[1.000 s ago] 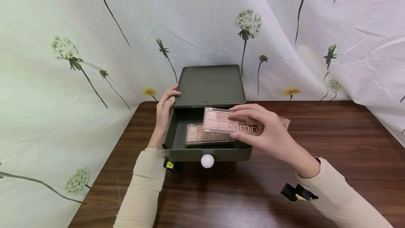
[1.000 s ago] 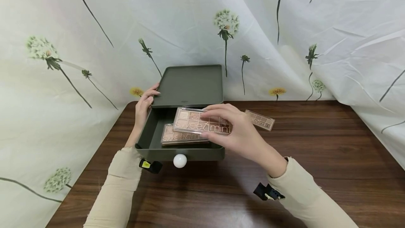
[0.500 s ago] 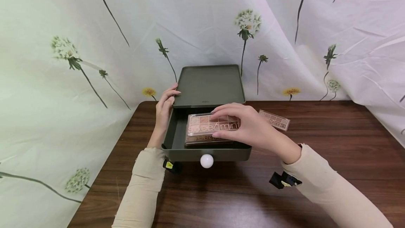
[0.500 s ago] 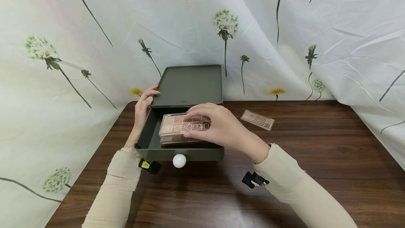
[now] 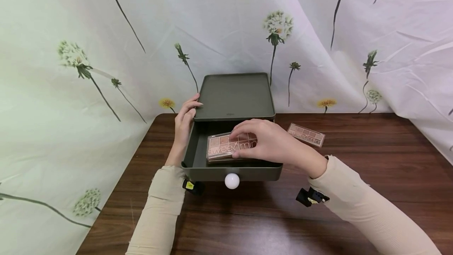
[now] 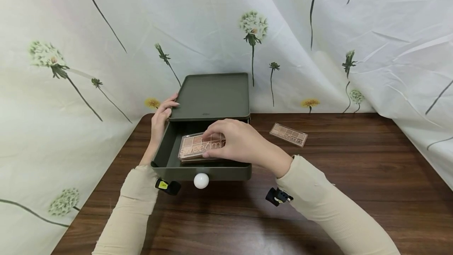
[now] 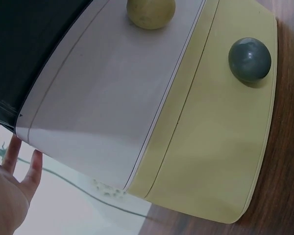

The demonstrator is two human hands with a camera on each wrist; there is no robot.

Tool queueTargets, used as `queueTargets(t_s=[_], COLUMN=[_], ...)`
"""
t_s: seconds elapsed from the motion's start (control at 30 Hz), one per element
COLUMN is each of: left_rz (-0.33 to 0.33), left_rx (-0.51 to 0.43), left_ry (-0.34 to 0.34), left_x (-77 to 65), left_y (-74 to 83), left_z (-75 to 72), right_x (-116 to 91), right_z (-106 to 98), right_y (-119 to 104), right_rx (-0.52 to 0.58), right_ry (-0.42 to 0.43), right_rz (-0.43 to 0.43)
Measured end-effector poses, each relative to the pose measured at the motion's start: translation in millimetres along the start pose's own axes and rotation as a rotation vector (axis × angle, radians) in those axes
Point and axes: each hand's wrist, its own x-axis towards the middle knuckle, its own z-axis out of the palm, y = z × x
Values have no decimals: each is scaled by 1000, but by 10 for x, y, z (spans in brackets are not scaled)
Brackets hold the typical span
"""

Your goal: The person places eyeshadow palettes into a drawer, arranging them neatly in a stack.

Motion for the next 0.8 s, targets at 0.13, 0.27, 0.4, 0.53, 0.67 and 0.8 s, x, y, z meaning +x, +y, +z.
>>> queueTargets(t_s=[0.13,0.27,0.4,0.53,0.67,0.8], left_rz=[-2,-1,6,-1,-10,-3], left_rx=[-11,-22,-24,-20,-20,-24], left_ry=[0,-1,-2,-1,-2,3], left_x=[3,6,9,-3,-10,1], left_y=[3,-6,-18,-29,-24,-8], left_z=[3,4,4,5,7,11], right_x=[2,2,2,-14,-56,-129], right_z=[13,22,21,6,-40,-101], right_y=[-1,-5,-8,0,23,64], right_rx=[-61,-110,-127,-90,1,65], right_ry=[-23,-46,-56,-52,-13,64], right_rz=[21,40,39,26,-24,-116])
